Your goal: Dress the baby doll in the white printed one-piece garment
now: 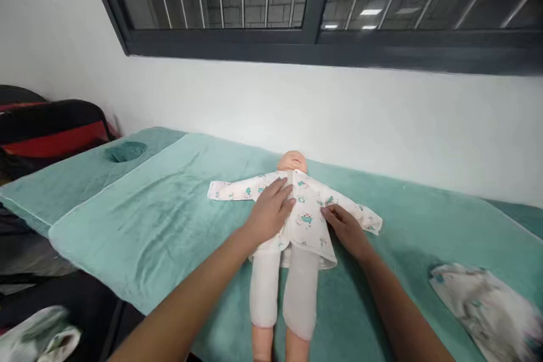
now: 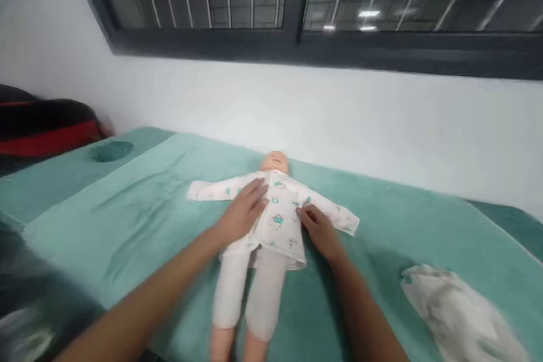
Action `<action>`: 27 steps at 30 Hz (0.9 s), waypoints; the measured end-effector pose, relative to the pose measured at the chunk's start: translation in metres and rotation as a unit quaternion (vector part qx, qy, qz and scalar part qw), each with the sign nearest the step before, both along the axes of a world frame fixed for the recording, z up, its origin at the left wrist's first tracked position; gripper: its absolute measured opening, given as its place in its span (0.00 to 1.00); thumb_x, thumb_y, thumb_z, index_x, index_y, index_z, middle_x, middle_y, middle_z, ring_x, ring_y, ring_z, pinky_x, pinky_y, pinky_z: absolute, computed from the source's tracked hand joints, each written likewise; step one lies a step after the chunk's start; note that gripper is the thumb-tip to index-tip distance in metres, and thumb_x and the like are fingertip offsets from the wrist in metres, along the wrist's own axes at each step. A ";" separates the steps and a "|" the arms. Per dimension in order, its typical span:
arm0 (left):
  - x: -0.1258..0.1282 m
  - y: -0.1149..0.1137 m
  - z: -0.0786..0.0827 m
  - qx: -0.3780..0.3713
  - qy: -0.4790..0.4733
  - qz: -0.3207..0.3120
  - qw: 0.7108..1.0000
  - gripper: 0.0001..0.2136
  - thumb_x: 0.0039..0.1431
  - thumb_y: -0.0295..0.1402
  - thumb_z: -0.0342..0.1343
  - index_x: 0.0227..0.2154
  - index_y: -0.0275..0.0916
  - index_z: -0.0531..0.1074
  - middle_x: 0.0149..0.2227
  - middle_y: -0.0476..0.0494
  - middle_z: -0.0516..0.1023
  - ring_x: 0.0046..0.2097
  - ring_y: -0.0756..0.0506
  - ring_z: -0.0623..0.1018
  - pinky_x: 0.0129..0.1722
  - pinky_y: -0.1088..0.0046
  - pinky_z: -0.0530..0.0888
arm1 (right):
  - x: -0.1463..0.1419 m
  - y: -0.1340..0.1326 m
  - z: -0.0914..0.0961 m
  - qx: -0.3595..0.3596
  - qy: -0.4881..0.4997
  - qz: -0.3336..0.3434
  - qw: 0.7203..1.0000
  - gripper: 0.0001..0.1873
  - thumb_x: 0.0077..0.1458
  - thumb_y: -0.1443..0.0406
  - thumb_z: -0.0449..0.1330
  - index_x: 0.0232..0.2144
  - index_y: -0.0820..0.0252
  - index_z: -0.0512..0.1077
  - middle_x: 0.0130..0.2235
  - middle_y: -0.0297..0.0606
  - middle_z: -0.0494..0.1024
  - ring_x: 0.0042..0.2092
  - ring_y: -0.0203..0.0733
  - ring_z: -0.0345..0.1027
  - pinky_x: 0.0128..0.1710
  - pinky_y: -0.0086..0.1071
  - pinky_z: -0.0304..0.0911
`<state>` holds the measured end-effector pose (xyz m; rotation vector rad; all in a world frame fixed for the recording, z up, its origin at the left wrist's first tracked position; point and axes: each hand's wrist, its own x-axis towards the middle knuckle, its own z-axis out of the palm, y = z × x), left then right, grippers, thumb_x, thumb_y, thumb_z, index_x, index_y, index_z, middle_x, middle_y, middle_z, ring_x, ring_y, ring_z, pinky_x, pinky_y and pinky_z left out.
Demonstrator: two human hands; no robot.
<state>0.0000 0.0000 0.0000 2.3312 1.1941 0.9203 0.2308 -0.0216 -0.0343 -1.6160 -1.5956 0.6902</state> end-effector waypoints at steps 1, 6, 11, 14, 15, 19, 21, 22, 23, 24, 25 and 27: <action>0.001 -0.003 -0.002 0.001 -0.021 0.016 1.000 0.18 0.67 0.38 0.45 0.56 0.38 0.66 0.66 0.39 0.59 0.67 0.40 0.57 0.66 0.56 0.57 | -0.002 -0.003 0.000 -0.008 -0.003 0.012 1.000 0.24 0.57 0.45 0.51 0.23 0.57 0.62 0.25 0.31 0.64 0.30 0.39 0.57 0.31 0.32 0.53; -0.001 -0.019 -0.012 -0.006 -0.117 0.106 0.987 0.16 0.60 0.39 0.56 0.49 0.41 0.67 0.59 0.40 0.67 0.61 0.41 0.66 0.60 0.57 0.66 | -0.007 -0.012 -0.001 -0.037 -0.018 0.035 0.999 0.23 0.58 0.46 0.50 0.22 0.57 0.62 0.24 0.32 0.65 0.29 0.39 0.57 0.29 0.31 0.53; -0.008 -0.043 -0.016 -0.025 -0.101 0.122 0.987 0.12 0.54 0.38 0.60 0.38 0.42 0.66 0.54 0.39 0.67 0.56 0.38 0.69 0.53 0.54 0.71 | -0.003 -0.011 -0.003 -0.059 -0.045 0.018 0.997 0.23 0.56 0.48 0.52 0.20 0.58 0.61 0.22 0.31 0.64 0.28 0.37 0.55 0.27 0.30 0.51; -0.009 -0.056 -0.018 -0.007 -0.058 0.113 0.992 0.06 0.55 0.34 0.58 0.34 0.41 0.66 0.56 0.38 0.65 0.58 0.36 0.67 0.54 0.51 0.69 | -0.002 -0.015 -0.004 -0.057 -0.077 -0.011 0.995 0.23 0.56 0.49 0.52 0.19 0.58 0.60 0.21 0.31 0.64 0.27 0.36 0.55 0.26 0.30 0.49; -0.010 -0.059 -0.019 0.002 -0.049 0.105 0.993 0.07 0.55 0.33 0.58 0.35 0.41 0.67 0.57 0.37 0.63 0.59 0.35 0.66 0.54 0.50 0.69 | -0.001 -0.018 -0.004 -0.050 -0.089 -0.025 0.994 0.23 0.56 0.49 0.52 0.19 0.58 0.60 0.21 0.31 0.64 0.26 0.36 0.55 0.26 0.30 0.50; -0.016 -0.067 -0.024 0.020 -0.011 0.040 0.999 0.21 0.50 0.27 0.58 0.48 0.39 0.64 0.64 0.33 0.55 0.66 0.33 0.56 0.60 0.47 0.63 | 0.000 -0.034 -0.007 -0.016 -0.123 -0.100 0.987 0.25 0.58 0.47 0.50 0.19 0.57 0.60 0.21 0.32 0.66 0.27 0.38 0.57 0.26 0.31 0.51; -0.020 -0.068 -0.025 0.026 0.009 0.020 0.999 0.26 0.48 0.22 0.56 0.52 0.39 0.61 0.66 0.33 0.53 0.68 0.33 0.52 0.61 0.47 0.63 | 0.002 -0.045 -0.008 -0.009 -0.113 -0.131 0.985 0.25 0.59 0.47 0.48 0.20 0.57 0.61 0.21 0.32 0.67 0.26 0.38 0.59 0.27 0.31 0.51; -0.022 -0.068 -0.025 0.032 0.014 0.022 0.999 0.25 0.48 0.21 0.54 0.51 0.40 0.62 0.66 0.34 0.54 0.68 0.34 0.52 0.61 0.47 0.63 | 0.003 -0.052 -0.008 -0.007 -0.101 -0.140 0.985 0.25 0.59 0.47 0.47 0.20 0.57 0.62 0.21 0.32 0.68 0.26 0.38 0.59 0.28 0.31 0.52; -0.023 -0.068 -0.025 0.039 0.015 0.029 0.999 0.22 0.49 0.20 0.53 0.48 0.40 0.64 0.65 0.35 0.55 0.68 0.34 0.53 0.60 0.48 0.64 | 0.003 -0.058 -0.008 -0.004 -0.088 -0.142 0.986 0.24 0.60 0.47 0.47 0.21 0.57 0.62 0.22 0.32 0.68 0.26 0.38 0.60 0.28 0.31 0.53; -0.023 -0.069 -0.024 0.049 0.010 0.036 0.998 0.18 0.51 0.19 0.51 0.45 0.40 0.66 0.64 0.37 0.58 0.67 0.35 0.56 0.59 0.48 0.65 | 0.004 -0.066 -0.007 0.000 -0.075 -0.139 0.987 0.24 0.60 0.47 0.47 0.22 0.57 0.63 0.22 0.32 0.69 0.27 0.38 0.61 0.29 0.31 0.54; -0.022 -0.070 -0.023 0.061 0.000 0.041 0.997 0.15 0.54 0.19 0.50 0.42 0.40 0.67 0.63 0.37 0.60 0.66 0.36 0.59 0.58 0.49 0.66 | 0.004 -0.074 -0.007 0.004 -0.064 -0.133 0.989 0.23 0.60 0.48 0.48 0.23 0.57 0.64 0.23 0.32 0.69 0.27 0.39 0.61 0.30 0.31 0.55; -0.021 -0.075 -0.020 0.094 -0.031 0.031 0.995 0.12 0.58 0.20 0.47 0.40 0.41 0.67 0.60 0.39 0.66 0.63 0.39 0.64 0.58 0.52 0.67 | 0.004 -0.092 -0.007 0.009 -0.054 -0.117 0.992 0.21 0.61 0.50 0.48 0.26 0.57 0.65 0.25 0.33 0.70 0.29 0.39 0.63 0.31 0.32 0.57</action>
